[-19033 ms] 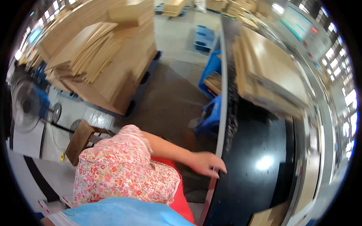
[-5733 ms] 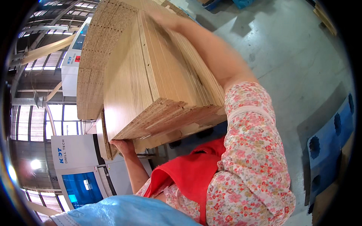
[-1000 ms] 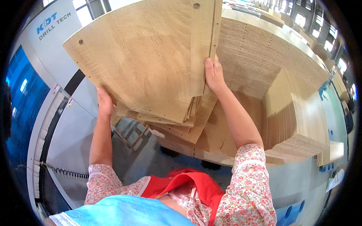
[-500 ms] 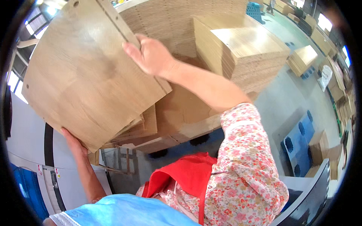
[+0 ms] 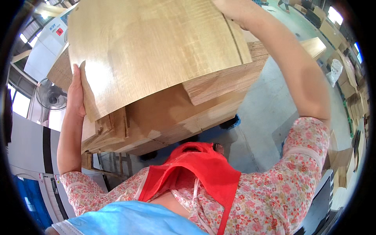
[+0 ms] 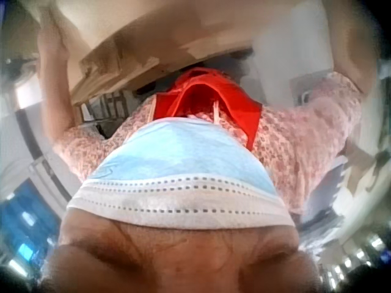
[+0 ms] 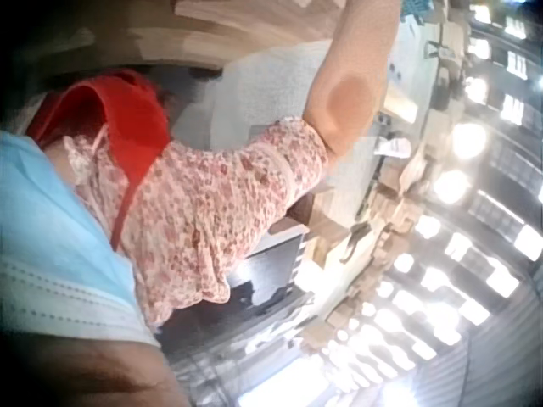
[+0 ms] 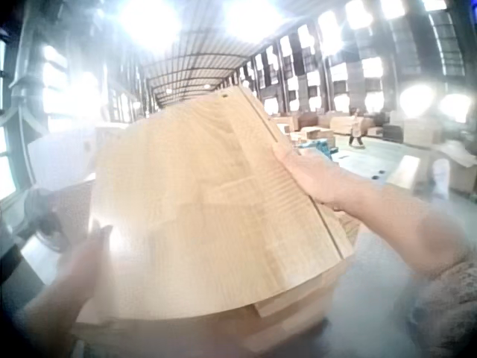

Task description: The person moves wooden panels from a stack to a processing machine and then onto a collection rack by hand.

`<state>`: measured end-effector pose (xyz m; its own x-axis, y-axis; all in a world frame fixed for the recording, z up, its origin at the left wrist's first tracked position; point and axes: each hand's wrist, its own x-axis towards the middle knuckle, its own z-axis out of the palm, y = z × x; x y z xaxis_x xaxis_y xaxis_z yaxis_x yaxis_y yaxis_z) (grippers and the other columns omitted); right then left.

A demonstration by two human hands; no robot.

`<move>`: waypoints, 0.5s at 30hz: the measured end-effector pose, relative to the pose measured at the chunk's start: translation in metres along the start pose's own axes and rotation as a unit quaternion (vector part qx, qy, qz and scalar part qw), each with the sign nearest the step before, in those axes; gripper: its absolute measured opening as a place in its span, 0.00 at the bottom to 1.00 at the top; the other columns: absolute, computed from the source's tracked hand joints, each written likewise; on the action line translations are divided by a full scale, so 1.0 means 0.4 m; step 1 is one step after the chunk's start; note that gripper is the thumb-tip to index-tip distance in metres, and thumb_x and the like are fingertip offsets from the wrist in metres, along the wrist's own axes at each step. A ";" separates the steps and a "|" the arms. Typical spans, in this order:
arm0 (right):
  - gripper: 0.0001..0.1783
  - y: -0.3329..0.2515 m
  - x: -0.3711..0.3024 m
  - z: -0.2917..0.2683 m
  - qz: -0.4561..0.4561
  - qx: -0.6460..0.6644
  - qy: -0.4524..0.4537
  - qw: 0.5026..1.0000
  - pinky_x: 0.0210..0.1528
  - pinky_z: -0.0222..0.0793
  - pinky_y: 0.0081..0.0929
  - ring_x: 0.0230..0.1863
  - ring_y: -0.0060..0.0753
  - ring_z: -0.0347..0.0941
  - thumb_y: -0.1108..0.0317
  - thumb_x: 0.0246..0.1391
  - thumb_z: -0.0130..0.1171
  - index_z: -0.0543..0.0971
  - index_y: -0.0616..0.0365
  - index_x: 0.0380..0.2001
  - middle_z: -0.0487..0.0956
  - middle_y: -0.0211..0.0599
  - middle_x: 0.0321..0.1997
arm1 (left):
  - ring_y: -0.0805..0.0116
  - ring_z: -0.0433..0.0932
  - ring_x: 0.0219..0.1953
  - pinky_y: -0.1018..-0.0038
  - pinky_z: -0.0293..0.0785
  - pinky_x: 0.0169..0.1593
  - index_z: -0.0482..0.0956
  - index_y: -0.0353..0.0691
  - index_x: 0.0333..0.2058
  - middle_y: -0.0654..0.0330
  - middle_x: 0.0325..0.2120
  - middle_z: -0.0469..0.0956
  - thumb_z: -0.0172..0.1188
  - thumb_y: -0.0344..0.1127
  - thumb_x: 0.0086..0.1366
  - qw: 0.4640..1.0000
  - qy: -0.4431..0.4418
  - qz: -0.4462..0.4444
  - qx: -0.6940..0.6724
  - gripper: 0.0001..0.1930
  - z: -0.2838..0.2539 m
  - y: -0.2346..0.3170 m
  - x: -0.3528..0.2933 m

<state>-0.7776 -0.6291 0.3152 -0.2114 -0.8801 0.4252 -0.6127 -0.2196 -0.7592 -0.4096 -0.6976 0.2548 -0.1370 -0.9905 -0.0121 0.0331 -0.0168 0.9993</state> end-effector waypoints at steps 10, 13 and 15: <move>0.34 0.284 0.057 -0.156 0.154 -0.012 -0.104 0.982 0.48 0.67 0.33 0.44 0.35 0.73 0.42 0.61 0.40 0.75 0.67 0.45 0.77 0.46 0.45 | 0.62 0.78 0.44 0.69 0.79 0.44 0.61 0.25 0.55 0.46 0.46 0.74 0.52 0.58 0.63 0.985 -0.065 -0.158 -0.004 0.37 0.241 -0.076 0.103; 0.35 0.338 0.066 -0.144 0.171 -0.031 -0.122 0.977 0.48 0.67 0.35 0.45 0.36 0.73 0.42 0.60 0.41 0.74 0.68 0.45 0.76 0.48 0.46 | 0.63 0.78 0.44 0.69 0.79 0.43 0.61 0.26 0.55 0.46 0.45 0.74 0.53 0.57 0.63 0.980 -0.035 -0.197 0.012 0.36 0.274 -0.089 0.102; 0.35 0.357 0.074 -0.143 0.184 -0.057 -0.128 0.973 0.49 0.67 0.36 0.46 0.36 0.73 0.42 0.60 0.41 0.74 0.69 0.45 0.76 0.48 0.46 | 0.63 0.79 0.43 0.69 0.79 0.43 0.63 0.28 0.55 0.48 0.45 0.75 0.54 0.57 0.62 0.976 -0.032 -0.213 0.032 0.36 0.264 -0.103 0.121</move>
<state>-0.9149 -0.6626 0.2474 -0.2443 -0.9696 -0.0139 -0.6142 0.1658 -0.7716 -0.5222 -0.7302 0.2166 -0.1860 -0.8847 -0.4273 -0.1022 -0.4151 0.9040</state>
